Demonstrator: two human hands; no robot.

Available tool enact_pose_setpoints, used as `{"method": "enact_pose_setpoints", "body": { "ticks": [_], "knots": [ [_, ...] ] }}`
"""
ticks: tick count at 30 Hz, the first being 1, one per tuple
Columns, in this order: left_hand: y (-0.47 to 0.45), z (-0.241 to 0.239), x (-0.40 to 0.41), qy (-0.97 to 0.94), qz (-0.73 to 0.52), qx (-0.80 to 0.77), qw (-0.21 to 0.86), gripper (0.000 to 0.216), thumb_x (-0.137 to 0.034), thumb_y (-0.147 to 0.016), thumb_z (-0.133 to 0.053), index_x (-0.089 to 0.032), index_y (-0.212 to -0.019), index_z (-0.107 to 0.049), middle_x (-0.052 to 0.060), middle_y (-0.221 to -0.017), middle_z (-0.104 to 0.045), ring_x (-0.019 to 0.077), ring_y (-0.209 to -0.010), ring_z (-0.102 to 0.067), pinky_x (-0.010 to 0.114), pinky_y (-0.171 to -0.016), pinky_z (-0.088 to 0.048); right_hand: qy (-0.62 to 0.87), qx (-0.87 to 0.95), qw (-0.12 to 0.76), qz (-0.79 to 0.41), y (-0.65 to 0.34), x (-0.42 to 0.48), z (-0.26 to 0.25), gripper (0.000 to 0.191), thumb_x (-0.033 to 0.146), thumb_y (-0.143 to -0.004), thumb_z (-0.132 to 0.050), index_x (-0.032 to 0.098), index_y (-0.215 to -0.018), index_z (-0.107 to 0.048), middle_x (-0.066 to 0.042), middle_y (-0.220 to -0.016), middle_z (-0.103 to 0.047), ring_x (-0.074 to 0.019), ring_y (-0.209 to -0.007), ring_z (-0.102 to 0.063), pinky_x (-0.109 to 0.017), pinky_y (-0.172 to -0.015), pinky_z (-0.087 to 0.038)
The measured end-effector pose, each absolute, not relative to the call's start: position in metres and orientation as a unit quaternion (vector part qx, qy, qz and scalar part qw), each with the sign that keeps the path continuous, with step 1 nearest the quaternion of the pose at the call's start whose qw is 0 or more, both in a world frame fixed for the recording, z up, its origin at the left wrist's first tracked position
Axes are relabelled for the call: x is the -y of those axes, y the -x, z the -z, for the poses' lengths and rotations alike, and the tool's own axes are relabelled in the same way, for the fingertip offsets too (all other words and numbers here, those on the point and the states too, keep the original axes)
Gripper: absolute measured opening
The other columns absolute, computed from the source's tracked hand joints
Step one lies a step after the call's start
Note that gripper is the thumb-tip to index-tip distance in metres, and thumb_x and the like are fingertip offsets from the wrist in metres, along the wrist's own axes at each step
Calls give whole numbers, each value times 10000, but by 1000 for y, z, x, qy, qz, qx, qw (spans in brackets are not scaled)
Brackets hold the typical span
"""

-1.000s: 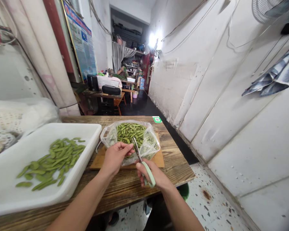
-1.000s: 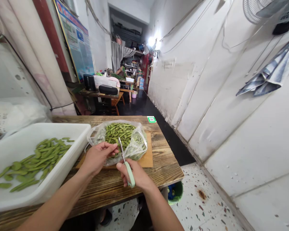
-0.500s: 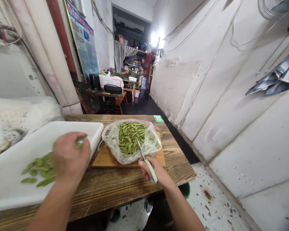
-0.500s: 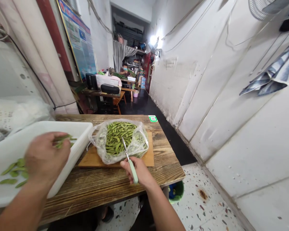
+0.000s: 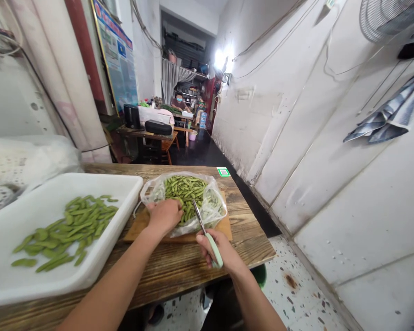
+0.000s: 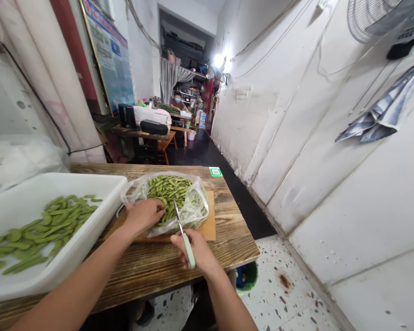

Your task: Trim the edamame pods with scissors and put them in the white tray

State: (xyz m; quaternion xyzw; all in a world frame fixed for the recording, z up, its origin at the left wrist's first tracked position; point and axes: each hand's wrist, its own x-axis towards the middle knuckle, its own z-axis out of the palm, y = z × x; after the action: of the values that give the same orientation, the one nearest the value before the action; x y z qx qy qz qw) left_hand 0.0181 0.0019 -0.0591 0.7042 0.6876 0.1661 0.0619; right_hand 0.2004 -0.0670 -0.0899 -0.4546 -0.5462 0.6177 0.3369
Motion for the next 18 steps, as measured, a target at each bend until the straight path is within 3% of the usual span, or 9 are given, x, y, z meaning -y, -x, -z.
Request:
{"method": "enact_pose_setpoints", "body": {
  "ticks": [3,9,13,18],
  "knots": [
    [-9,59,-2,-694,-256,-663,110,162,-275,-756,-506,-203,-774,-650,79,-810,-716,249,-822,-641,370,-774,-414,455,543,332,-623,-200,68,87,502,612,-702,-661,165,-902,-552,70,-531,-481,-61,-357,-408,-173,-303,-366],
    [-4,61,7,-482,-541,-558,404,353,-471,-590,-720,-179,-750,-601,7,-638,-664,187,-654,-652,274,-591,-472,431,573,325,-617,-188,68,87,522,663,-760,-566,167,-917,-528,58,-592,-498,-69,-400,-452,-192,-356,-409],
    [-13,57,18,-338,-606,-513,505,366,-347,-505,-812,-163,-696,-560,-8,-625,-654,164,-646,-673,231,-549,-484,413,597,309,-614,-183,67,86,521,691,-772,-519,176,-844,-500,50,-623,-501,-71,-416,-473,-195,-365,-420],
    [-17,53,25,-291,-627,-493,529,303,-247,-575,-791,-163,-702,-529,-8,-612,-667,136,-631,-676,212,-579,-512,401,614,311,-604,-183,66,86,497,667,-794,-519,173,-850,-508,49,-625,-497,-69,-420,-476,-192,-369,-432]
  ]
}}
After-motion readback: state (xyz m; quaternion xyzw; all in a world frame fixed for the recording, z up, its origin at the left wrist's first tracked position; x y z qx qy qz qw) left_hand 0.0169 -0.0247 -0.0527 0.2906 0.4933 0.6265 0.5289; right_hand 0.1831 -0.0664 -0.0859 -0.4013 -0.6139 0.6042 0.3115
